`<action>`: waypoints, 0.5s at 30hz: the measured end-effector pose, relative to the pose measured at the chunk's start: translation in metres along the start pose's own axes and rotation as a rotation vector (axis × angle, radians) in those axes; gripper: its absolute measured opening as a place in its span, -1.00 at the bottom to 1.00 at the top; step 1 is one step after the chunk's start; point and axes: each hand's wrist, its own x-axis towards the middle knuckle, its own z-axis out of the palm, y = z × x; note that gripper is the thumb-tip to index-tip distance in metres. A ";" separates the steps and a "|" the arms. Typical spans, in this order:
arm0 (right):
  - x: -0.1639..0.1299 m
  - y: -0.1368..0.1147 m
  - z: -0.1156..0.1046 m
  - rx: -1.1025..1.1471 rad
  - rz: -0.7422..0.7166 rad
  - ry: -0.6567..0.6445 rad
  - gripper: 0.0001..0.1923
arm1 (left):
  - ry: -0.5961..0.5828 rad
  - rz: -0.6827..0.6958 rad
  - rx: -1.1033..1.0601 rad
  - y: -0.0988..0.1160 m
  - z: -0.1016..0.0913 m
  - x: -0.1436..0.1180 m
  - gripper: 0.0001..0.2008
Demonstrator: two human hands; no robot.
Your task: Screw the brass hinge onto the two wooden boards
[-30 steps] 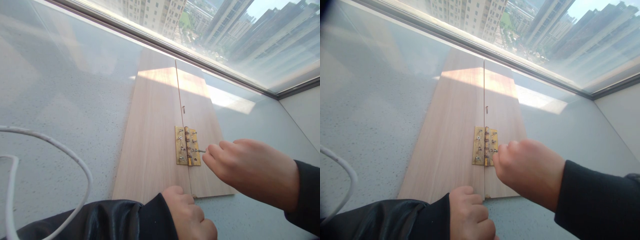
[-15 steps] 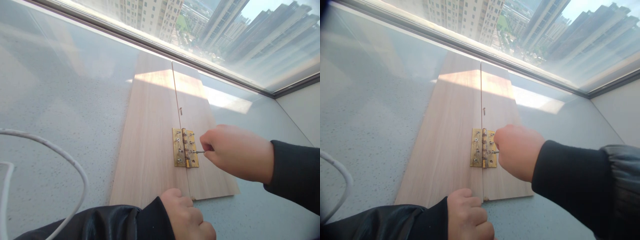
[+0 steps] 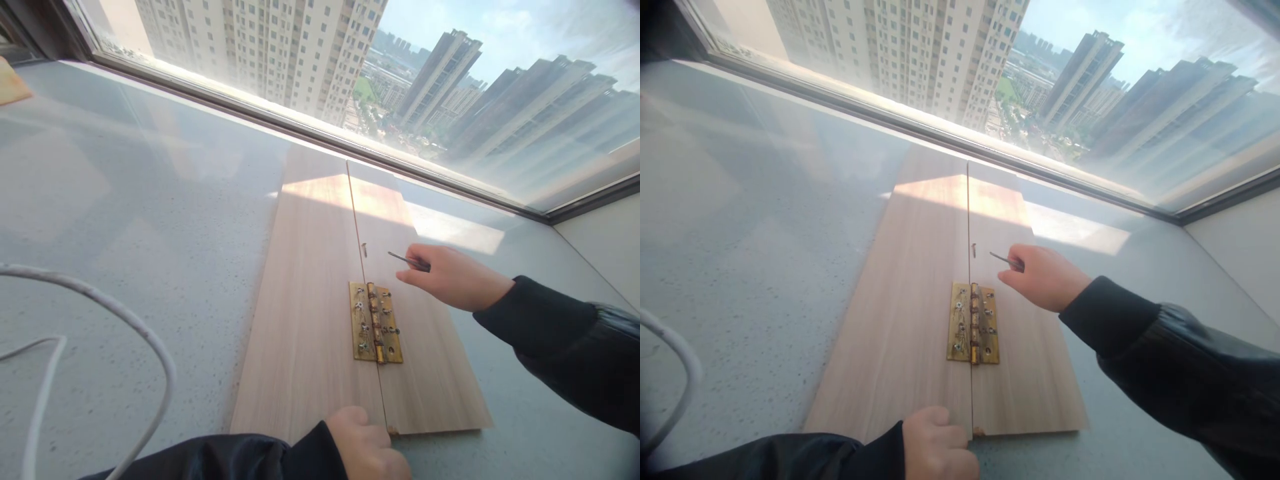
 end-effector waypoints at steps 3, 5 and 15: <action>0.038 0.001 0.015 0.076 0.029 0.078 -0.63 | -0.130 0.053 0.023 -0.003 0.013 -0.012 -0.38; 0.058 -0.003 0.024 0.138 0.041 0.110 -0.65 | -0.184 0.095 0.020 -0.003 0.017 -0.016 -0.35; 0.052 0.019 0.050 0.565 0.049 0.208 -0.78 | 0.029 -0.005 -0.057 0.002 -0.031 0.023 -0.41</action>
